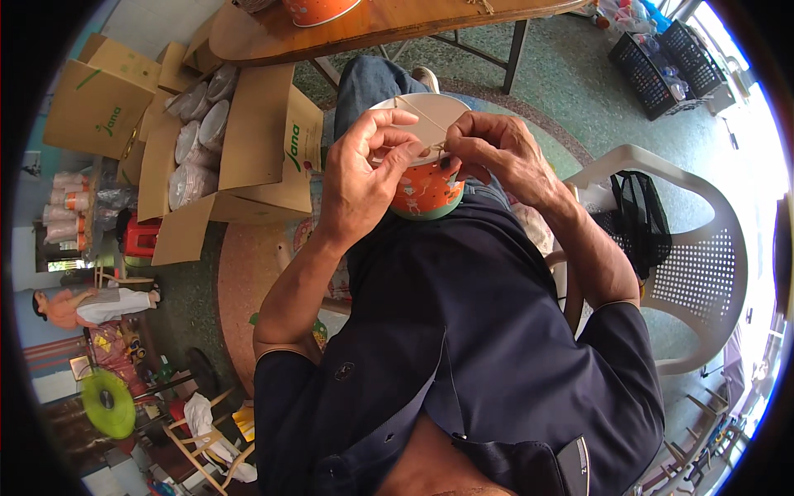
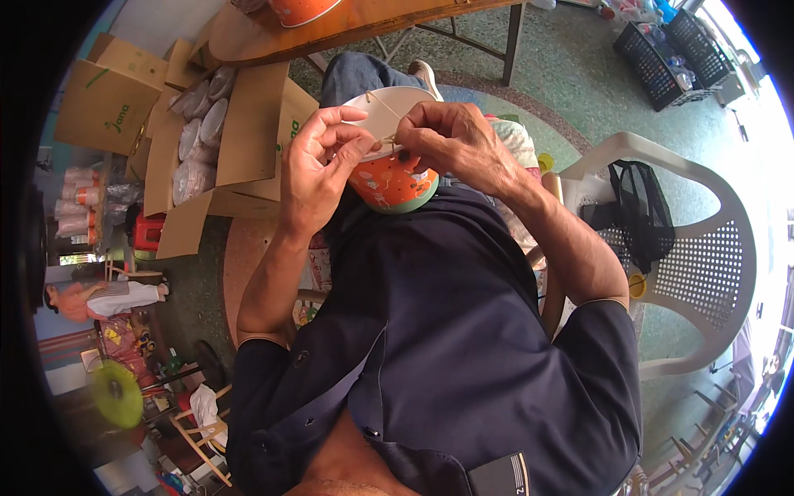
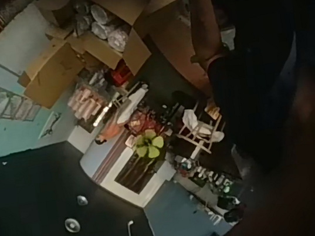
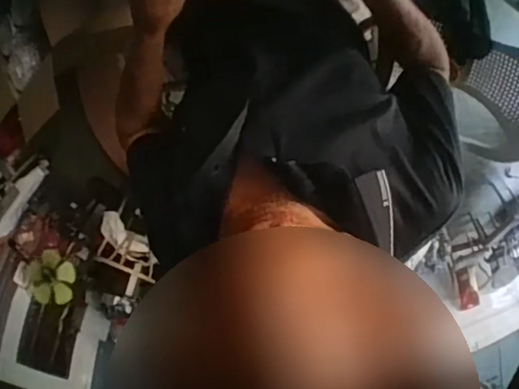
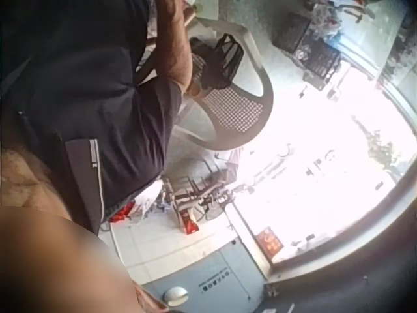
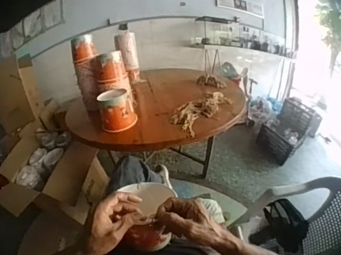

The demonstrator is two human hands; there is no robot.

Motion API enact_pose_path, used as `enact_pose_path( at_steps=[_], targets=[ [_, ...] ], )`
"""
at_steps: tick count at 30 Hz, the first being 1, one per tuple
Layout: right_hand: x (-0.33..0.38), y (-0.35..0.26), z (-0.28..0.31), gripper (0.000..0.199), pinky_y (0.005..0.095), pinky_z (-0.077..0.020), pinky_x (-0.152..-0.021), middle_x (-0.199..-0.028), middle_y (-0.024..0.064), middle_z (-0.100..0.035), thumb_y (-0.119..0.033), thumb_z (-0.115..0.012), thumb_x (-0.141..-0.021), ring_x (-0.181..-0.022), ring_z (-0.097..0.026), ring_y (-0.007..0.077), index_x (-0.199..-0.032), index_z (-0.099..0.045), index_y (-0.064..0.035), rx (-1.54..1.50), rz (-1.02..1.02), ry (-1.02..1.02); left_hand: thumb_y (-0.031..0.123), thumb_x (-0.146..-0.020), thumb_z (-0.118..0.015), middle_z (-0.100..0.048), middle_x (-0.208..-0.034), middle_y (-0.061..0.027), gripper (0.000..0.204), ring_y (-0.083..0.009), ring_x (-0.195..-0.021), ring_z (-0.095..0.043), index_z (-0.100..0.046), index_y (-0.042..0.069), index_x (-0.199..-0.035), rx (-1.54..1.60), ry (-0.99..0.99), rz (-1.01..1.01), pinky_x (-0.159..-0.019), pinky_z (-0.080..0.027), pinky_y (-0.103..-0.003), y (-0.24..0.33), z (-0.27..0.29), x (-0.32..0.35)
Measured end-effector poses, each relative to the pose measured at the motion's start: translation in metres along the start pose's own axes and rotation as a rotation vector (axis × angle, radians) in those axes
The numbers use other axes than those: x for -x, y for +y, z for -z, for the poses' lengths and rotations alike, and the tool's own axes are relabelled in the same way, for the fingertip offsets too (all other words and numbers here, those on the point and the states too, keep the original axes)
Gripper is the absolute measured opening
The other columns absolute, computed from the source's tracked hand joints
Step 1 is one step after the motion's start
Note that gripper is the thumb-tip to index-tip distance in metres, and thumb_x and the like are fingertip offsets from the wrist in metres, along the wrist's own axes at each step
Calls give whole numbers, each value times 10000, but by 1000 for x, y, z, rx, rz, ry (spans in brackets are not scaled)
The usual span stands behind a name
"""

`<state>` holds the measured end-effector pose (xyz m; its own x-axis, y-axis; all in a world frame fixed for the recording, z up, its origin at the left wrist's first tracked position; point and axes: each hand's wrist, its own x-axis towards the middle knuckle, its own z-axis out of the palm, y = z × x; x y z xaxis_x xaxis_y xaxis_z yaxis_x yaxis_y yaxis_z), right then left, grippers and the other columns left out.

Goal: Attaching string handles to decorative paper buckets for packaging.

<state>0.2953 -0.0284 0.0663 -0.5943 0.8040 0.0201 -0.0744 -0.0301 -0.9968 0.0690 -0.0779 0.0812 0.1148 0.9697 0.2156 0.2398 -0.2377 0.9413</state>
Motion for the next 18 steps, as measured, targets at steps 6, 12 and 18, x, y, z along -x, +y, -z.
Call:
enact_pose_path(
  at_steps=[6,12,18],
  targets=[
    [1,-3,10,277,242,-493,-650,-826,45,-741,-255,-614,-999,-721,-619,57,-958,-707,3,161,-10,60,32,-1016,-634,-738,-939,-84,210,-138,-894,-716,-649,11,-1225,-74,-86,-41,-848,-576,-303,6,6,-3],
    [4,-16,5,197,191,-411,-586,-813,-39,-662,-247,-675,-996,-673,-602,35,-945,-677,-56,36,-51,48,47,-999,-611,-687,-899,-28,234,-83,-874,-650,-683,-10,-1214,-238,-269,11,-811,-544,-267,25,9,-7],
    [7,-14,-1,184,198,-454,-612,-805,-29,-655,-243,-670,-972,-676,-610,53,-943,-668,-61,-59,-72,37,235,-912,-803,-762,-875,-159,208,-287,-760,-747,-799,52,-1012,-308,-113,-194,-685,-564,-385,17,-7,-6]
  ],
)
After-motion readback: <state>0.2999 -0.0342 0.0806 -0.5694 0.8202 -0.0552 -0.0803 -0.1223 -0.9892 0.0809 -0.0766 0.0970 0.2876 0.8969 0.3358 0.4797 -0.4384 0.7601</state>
